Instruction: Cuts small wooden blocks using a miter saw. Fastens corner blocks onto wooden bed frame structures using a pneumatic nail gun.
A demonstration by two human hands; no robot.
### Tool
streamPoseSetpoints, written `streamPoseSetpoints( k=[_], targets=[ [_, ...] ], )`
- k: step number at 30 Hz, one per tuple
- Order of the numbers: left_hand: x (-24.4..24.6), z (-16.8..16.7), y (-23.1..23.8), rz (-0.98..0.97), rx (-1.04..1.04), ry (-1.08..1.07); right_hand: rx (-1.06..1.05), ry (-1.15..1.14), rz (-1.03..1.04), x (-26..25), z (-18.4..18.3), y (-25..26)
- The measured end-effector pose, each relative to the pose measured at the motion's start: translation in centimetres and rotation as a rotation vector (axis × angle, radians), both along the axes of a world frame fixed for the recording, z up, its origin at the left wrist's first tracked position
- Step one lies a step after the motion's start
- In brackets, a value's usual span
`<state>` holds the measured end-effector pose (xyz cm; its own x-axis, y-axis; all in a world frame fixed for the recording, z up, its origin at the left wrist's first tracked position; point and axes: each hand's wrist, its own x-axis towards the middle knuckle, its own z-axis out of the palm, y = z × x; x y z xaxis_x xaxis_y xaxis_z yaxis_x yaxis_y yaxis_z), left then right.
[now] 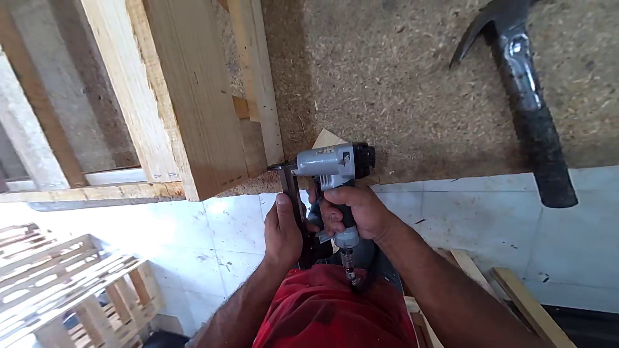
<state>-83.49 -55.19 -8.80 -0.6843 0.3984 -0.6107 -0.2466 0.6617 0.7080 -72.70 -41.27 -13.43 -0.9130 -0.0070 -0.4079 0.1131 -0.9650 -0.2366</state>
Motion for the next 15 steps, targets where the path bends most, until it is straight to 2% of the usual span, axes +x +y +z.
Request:
streamPoseSetpoints(
  k=[6, 11, 15],
  targets=[
    [-0.7, 1.0, 2.2, -0.012, 0.062, -0.006, -0.007, 0.063, -0.07, -0.2, 0.2, 1.9],
    [-3.2, 2.0, 5.1, 0.118, 0.015, -0.054, -0.004, 0.034, -0.014, -3.4, 0.8, 4.1],
    [-3.7, 2.2, 5.6, 0.132, 0.046, -0.097, -0.042, 0.037, 0.002, -3.9, 0.7, 4.7]
  ],
)
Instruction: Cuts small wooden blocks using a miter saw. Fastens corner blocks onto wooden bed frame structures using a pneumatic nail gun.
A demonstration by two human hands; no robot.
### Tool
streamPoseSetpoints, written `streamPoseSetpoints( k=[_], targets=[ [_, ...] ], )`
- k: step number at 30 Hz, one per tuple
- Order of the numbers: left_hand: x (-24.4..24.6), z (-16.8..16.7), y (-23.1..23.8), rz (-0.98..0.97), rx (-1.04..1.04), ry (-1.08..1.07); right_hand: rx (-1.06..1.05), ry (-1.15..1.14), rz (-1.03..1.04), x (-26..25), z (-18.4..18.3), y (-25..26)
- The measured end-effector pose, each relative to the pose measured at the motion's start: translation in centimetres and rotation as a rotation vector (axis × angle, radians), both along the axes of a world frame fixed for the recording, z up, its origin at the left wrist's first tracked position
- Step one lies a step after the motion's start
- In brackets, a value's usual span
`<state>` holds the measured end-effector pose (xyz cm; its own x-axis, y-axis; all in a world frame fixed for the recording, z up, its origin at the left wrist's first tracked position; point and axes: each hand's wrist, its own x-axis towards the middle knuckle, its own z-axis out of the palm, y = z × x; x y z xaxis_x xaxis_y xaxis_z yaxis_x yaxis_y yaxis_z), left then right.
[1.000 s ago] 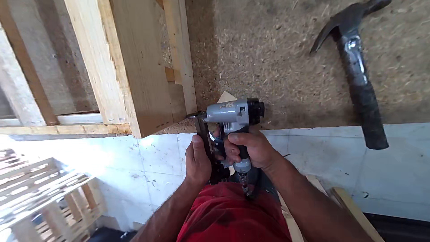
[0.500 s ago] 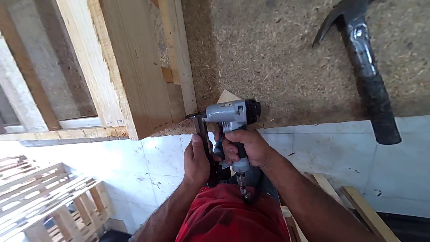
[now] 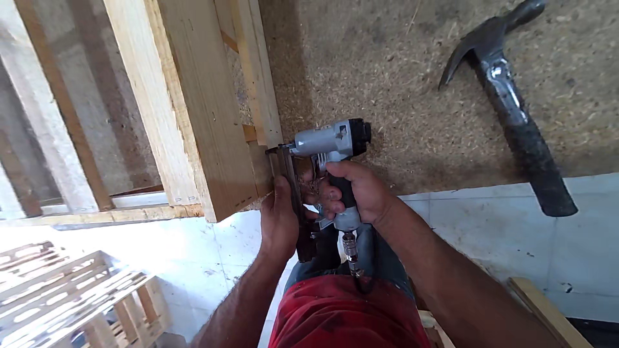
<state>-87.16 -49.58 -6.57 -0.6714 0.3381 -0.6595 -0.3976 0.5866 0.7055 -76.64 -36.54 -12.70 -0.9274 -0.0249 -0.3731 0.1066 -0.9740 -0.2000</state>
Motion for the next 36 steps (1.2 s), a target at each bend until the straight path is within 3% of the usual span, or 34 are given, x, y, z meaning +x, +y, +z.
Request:
streamPoseSetpoints(
  k=[12, 36],
  targets=[
    [0.0, -0.5, 0.2, -0.007, -0.051, 0.012, 0.005, 0.008, 0.012, -0.1, -0.2, 0.0],
    [3.2, -1.4, -4.5, -0.093, -0.055, 0.065, 0.013, -0.025, 0.032, 3.0, -0.2, -3.6]
  ],
)
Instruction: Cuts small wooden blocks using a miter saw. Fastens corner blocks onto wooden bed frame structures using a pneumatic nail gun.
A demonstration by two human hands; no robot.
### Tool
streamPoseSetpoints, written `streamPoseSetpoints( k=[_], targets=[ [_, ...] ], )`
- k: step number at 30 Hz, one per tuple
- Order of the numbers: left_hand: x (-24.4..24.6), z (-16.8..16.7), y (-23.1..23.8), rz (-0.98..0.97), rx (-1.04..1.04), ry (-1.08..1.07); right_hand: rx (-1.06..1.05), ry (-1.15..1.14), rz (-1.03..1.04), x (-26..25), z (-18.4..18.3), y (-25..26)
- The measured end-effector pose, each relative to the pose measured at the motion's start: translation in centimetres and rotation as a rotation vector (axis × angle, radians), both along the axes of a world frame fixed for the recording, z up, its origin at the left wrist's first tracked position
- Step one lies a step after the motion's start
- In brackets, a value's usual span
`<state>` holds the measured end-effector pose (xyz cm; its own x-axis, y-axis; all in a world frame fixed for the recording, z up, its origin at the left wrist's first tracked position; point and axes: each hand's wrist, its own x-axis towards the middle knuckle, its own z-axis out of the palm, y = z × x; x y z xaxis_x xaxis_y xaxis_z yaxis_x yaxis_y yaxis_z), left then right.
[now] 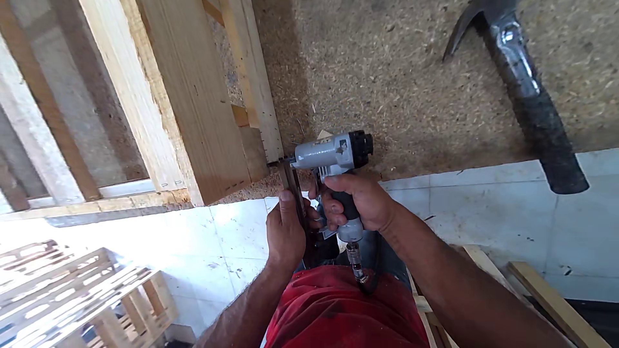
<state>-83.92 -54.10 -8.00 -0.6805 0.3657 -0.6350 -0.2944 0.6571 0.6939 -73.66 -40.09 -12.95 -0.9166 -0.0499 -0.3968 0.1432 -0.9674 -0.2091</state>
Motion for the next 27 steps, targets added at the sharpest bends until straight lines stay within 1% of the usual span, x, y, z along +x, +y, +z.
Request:
streamPoseSetpoints(
  k=[4, 10, 13, 16, 19, 22, 27],
  targets=[
    [0.1, -0.1, -0.6, -0.034, -0.003, 0.007, 0.017, -0.007, -0.004, 0.2, 0.0, -0.4],
    [0.6, 0.1, -0.7, -0.018, 0.019, -0.034, 0.023, -0.056, 0.009, 0.5, 0.5, -0.2],
    [0.3, 1.5, 0.1, -0.018, 0.071, -0.063, 0.018, -0.001, -0.046, 0.6, 1.3, 0.4],
    [-1.1, 3.7, 1.7, -0.031, 0.119, -0.034, 0.028, 0.065, -0.074, -0.6, 3.1, 1.9],
    [-2.5, 5.2, 3.2, 0.041, 0.14, -0.036, 0.031, 0.068, -0.061, -2.4, 4.6, 3.4],
    [-3.2, 5.6, 3.6, 0.083, 0.146, -0.07, 0.004, 0.058, -0.042, -3.3, 4.8, 3.9],
    [-2.9, 5.7, 3.6, 0.107, 0.119, -0.052, 0.009, 0.051, -0.026, -3.3, 5.2, 3.8]
  ],
)
